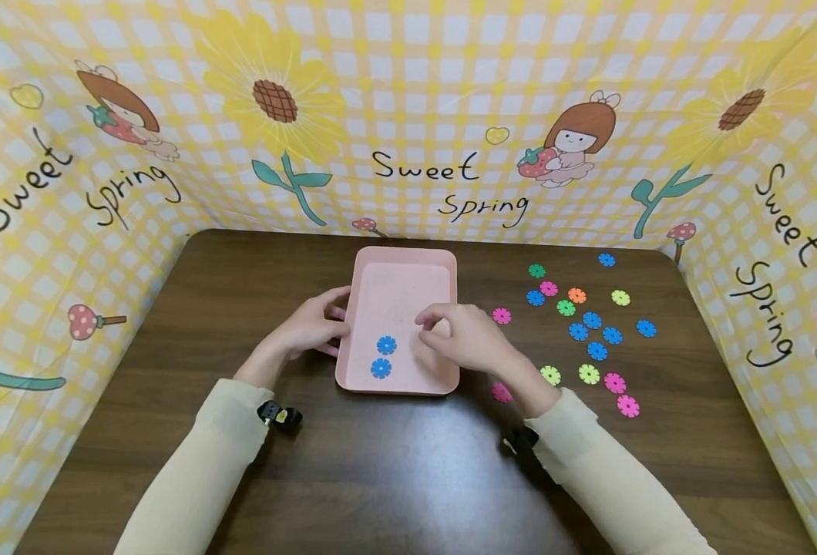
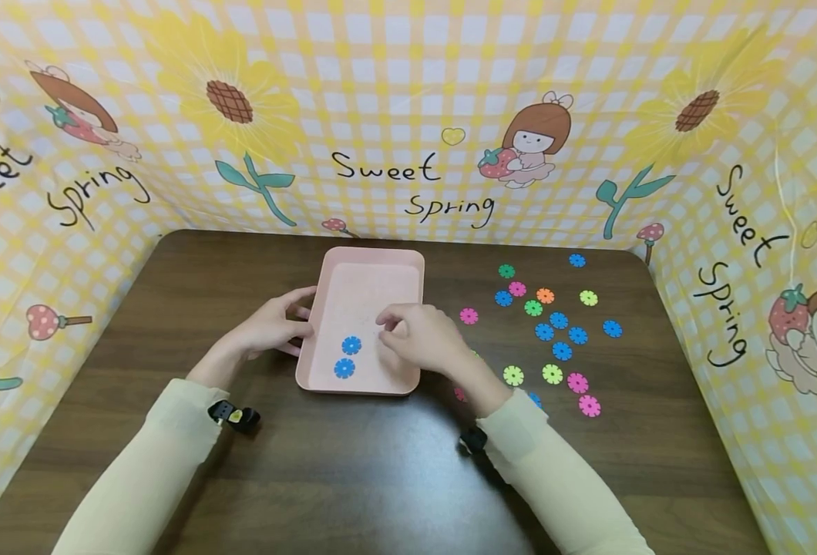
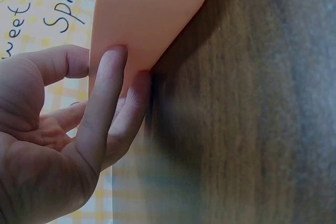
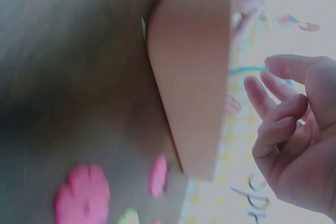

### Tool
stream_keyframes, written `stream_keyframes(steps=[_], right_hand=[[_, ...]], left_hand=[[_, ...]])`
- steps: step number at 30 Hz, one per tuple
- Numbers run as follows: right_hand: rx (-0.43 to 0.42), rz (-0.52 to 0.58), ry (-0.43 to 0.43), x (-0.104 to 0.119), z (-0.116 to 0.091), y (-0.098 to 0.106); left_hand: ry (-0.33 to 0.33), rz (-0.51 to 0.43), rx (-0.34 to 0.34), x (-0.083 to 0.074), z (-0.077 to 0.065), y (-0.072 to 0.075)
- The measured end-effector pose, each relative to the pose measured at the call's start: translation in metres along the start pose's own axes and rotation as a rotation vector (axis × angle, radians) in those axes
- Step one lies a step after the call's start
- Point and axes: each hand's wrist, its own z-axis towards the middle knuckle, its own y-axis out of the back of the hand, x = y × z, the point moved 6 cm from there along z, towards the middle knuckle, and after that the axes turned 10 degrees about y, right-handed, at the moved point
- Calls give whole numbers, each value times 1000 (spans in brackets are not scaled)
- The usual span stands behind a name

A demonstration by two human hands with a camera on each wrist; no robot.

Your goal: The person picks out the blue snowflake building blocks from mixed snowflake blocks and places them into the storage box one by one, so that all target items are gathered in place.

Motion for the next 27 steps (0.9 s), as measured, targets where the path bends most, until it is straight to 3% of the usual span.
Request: stream_keyframes(steps=[7, 14, 23, 27], right_hand=[[-34, 9, 2, -16, -35, 36], [-3, 24, -108, -40, -79, 62], [189, 36, -129, -70, -130, 81], [229, 26, -160, -80, -150, 84]], left_hand=[[8, 7, -10, 0, 0, 2], [6, 8, -6, 2, 1, 3], [12, -3, 7, 4, 2, 2], [11, -7, 9, 4, 2, 1]])
